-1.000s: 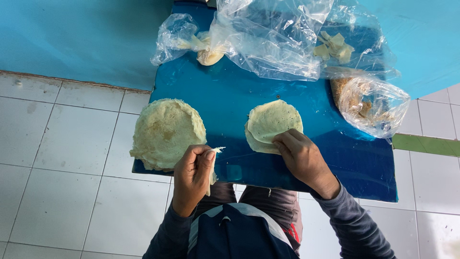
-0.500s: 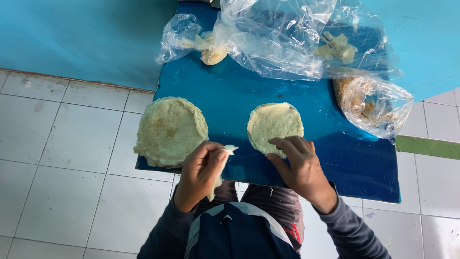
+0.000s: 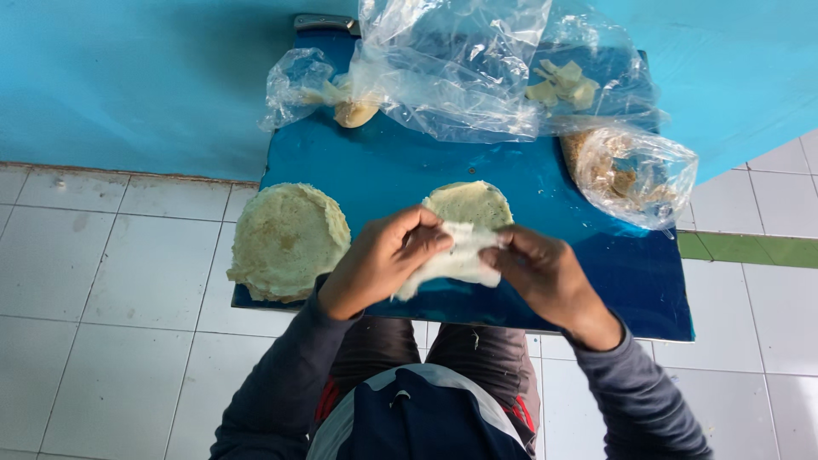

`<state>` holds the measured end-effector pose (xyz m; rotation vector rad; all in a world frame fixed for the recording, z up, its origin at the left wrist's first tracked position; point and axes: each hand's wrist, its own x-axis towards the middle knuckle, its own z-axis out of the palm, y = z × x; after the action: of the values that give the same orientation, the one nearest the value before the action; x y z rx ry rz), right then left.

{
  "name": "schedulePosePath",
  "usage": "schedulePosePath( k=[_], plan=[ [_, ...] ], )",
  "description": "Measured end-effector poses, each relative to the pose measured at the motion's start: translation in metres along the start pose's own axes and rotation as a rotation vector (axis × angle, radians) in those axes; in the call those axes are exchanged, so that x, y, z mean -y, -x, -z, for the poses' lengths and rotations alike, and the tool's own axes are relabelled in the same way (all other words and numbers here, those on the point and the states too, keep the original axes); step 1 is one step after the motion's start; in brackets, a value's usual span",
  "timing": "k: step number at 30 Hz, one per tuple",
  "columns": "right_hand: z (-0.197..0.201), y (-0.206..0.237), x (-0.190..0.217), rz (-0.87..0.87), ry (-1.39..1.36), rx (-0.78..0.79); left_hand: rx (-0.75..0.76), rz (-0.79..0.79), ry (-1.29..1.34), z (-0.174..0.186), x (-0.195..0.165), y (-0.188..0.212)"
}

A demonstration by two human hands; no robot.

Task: The person sits at a small blue table and peels thin sheets one at a time off a stack of round flat cakes, tearing each delicate layer free by hand and setting it on the table. Plastic bags holding more dough and a brown powder sit at the edge of the table.

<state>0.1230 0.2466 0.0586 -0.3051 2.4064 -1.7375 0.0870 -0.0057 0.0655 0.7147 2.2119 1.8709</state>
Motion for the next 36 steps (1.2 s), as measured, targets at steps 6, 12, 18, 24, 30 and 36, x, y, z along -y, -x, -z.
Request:
schedulePosePath(
  k=[6,12,18,24,30,36],
  plan=[
    [0.038,-0.030,0.021,0.256,0.317,-0.284,-0.149,-0.325,-0.249,-0.008,-0.006,-0.053],
    [0.029,-0.018,-0.012,0.493,0.719,-0.271,-0.127,-0.489,-0.621,-0.015,0.024,-0.043],
    [-0.005,0.004,-0.054,0.450,0.889,-0.251,-0.084,-0.394,-0.744,-0.030,0.067,-0.005],
    [-0.012,0.012,-0.041,0.487,1.018,-0.252,-0.112,-0.429,-0.811,-0.030,0.071,0.001],
    [-0.025,0.017,-0.038,0.439,1.018,-0.250,-0.049,-0.326,-0.776,-0.030,0.067,0.006],
    [-0.028,0.001,-0.011,0.423,0.884,-0.228,-0.213,-0.381,-0.718,-0.016,0.057,0.033]
  ],
)
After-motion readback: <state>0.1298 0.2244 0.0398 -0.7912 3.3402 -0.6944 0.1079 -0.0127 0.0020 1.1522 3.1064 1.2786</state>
